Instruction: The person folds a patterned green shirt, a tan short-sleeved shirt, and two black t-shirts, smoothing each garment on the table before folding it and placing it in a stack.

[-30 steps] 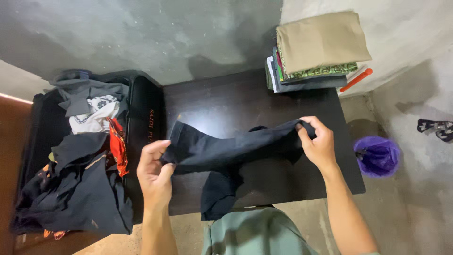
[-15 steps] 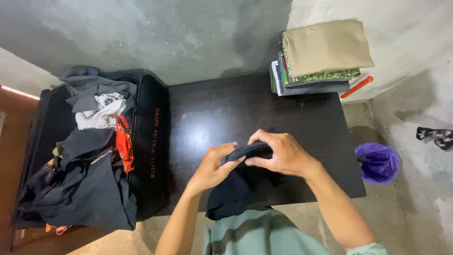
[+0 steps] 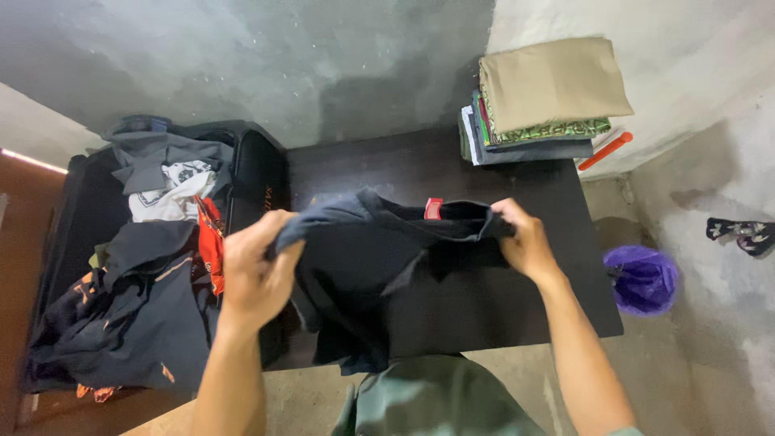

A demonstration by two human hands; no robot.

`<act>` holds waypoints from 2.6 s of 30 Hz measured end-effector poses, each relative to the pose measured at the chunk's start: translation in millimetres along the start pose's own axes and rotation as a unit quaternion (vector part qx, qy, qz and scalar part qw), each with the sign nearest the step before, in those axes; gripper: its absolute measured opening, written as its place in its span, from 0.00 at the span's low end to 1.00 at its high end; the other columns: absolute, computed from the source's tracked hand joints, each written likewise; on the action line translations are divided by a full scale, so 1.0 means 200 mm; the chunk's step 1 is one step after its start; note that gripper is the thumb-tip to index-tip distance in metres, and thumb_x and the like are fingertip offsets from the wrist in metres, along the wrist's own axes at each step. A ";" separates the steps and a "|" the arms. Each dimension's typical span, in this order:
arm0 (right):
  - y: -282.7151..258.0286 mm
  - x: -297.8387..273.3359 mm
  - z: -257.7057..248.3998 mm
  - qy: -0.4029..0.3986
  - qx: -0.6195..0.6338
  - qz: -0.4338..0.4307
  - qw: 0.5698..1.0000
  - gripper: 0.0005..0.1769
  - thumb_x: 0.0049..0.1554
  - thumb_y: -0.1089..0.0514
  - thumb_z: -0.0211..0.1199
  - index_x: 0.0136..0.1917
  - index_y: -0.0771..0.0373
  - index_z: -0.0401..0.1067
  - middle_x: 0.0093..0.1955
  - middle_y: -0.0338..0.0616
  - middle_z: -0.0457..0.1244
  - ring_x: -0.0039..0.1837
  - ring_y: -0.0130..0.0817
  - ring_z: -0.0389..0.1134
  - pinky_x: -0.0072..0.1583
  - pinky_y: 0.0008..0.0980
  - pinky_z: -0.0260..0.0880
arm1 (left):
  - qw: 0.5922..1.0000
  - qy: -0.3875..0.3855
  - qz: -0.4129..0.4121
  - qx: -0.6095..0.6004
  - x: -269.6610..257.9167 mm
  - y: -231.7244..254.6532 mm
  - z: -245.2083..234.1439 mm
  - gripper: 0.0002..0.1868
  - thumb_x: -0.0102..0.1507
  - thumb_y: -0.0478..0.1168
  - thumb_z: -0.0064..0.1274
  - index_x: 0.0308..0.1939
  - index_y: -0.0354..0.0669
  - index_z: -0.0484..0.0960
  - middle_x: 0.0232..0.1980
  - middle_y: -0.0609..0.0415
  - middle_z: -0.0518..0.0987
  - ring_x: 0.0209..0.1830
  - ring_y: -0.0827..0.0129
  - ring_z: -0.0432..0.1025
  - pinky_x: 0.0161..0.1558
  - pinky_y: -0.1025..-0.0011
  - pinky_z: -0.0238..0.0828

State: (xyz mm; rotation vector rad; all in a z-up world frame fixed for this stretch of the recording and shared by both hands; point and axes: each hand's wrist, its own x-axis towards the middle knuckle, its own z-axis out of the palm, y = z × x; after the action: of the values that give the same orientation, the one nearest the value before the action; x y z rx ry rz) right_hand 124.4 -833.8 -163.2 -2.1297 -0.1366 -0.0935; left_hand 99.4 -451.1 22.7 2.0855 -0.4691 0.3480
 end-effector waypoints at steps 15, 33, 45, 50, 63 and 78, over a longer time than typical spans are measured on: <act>-0.29 -0.13 -0.77 0.030 -0.125 -0.033 0.991 0.15 0.45 0.68 0.73 0.48 0.64 0.77 0.35 0.42 0.67 0.38 0.23 0.66 0.47 0.27 0.67 | 0.986 0.120 -0.084 0.075 -0.24 -0.31 -0.27 0.02 0.70 0.28 0.53 0.47 0.34 0.79 0.37 0.53 0.75 0.36 0.73 0.68 0.42 0.76 0.64; -0.30 0.01 -1.02 0.108 -0.057 -0.053 0.991 0.11 0.55 0.55 0.70 0.49 0.63 0.78 0.44 0.40 0.71 0.48 0.29 0.72 0.53 0.30 0.69 | 0.966 0.196 0.005 0.169 -0.04 0.06 -0.67 0.09 0.67 0.35 0.63 0.43 0.36 0.78 0.39 0.55 0.76 0.34 0.76 0.69 0.37 0.76 0.63; 0.38 0.63 0.03 0.023 -0.310 0.132 0.941 0.18 0.60 0.42 0.66 0.50 0.58 0.81 0.37 0.55 0.70 0.45 0.56 0.73 0.48 0.49 0.72 | 0.968 0.027 -0.118 0.221 0.25 -1.57 0.34 0.16 0.62 0.44 0.67 0.41 0.36 0.80 0.36 0.43 0.82 0.34 0.50 0.77 0.35 0.60 0.72; 0.61 0.72 0.39 0.022 -0.379 0.041 0.924 0.17 0.65 0.46 0.62 0.59 0.60 0.75 0.48 0.52 0.71 0.48 0.54 0.73 0.48 0.49 0.73 | 0.902 -0.062 -0.252 0.345 0.24 -1.82 0.58 0.19 0.67 0.47 0.60 0.54 0.38 0.77 0.51 0.42 0.80 0.53 0.47 0.74 0.54 0.54 0.70; 0.84 -0.26 0.82 -0.092 -0.303 -0.011 0.949 0.42 0.59 0.39 0.54 0.79 0.63 0.51 0.82 0.61 0.42 0.82 0.52 0.41 0.76 0.51 0.42 | 0.918 -0.061 -0.218 0.325 -0.98 -1.51 1.02 0.37 0.65 0.53 0.51 0.73 0.36 0.62 0.79 0.38 0.57 0.81 0.45 0.47 0.76 0.45 0.38; 0.98 -0.99 0.66 -0.119 -0.309 0.005 0.944 0.43 0.56 0.35 0.53 0.76 0.57 0.51 0.81 0.53 0.40 0.81 0.48 0.40 0.76 0.50 0.38 | 0.900 -0.070 -0.217 0.371 -1.74 -1.26 1.12 0.40 0.62 0.60 0.47 0.71 0.41 0.65 0.77 0.41 0.58 0.78 0.48 0.49 0.71 0.38 0.39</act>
State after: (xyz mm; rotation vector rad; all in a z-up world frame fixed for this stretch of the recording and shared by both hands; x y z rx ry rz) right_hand -43.3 -838.1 -422.2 -2.7669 -0.2653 0.1500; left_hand -80.8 -452.4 -427.2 2.8904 0.0948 0.1105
